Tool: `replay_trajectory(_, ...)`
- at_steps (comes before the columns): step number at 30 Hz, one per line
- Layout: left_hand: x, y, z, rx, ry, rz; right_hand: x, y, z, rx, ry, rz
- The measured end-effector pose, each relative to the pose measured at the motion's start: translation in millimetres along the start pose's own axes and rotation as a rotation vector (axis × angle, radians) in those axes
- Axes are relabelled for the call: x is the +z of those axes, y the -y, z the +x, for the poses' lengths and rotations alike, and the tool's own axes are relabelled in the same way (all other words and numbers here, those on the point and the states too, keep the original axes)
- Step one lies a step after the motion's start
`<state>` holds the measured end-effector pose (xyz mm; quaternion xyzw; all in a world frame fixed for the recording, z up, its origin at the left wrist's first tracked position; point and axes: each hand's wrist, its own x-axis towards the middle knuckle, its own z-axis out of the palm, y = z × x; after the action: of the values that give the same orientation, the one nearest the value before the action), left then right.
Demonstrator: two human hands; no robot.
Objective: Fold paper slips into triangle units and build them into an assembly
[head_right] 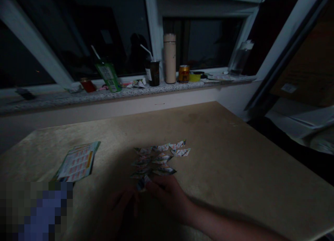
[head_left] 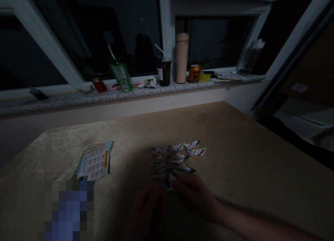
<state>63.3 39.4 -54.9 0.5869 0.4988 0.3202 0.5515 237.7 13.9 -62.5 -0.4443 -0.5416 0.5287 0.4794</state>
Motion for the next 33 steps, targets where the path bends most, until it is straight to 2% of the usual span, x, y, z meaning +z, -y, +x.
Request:
replay_trajectory(2,-1,3,1,0.065,-0.006,-0.073,0,1,1,0.017,-0.003,0.041)
replay_trajectory(5,0,7,3,0.144,0.05,-0.173,1,0,2,0.039,-0.003,0.097)
replay_trajectory(11,1,3,4,0.227,0.069,-0.119,7,-11,0,0.141,0.065,0.204)
replay_trajectory(15,0,-1,3,0.172,0.072,-0.055,10,-13,-2,0.151,0.093,0.254)
replay_trajectory(17,-2,-1,3,0.139,0.046,-0.014,11,-9,-3,0.135,0.113,0.197)
replay_trajectory(21,-3,-2,3,0.134,0.004,0.045,10,0,-4,-0.081,0.081,-0.11)
replay_trajectory(25,-1,-6,2,0.12,-0.014,0.056,6,1,-8,-0.226,-0.161,-0.3)
replay_trajectory(27,0,-7,2,0.108,-0.008,0.056,5,1,-10,-0.3,-0.235,-0.332)
replay_trajectory(31,1,-2,1,0.177,0.024,0.055,4,1,-11,-0.507,-0.158,-0.346)
replay_trajectory(33,1,3,2,0.227,0.044,0.048,5,0,-10,-0.557,-0.112,-0.32)
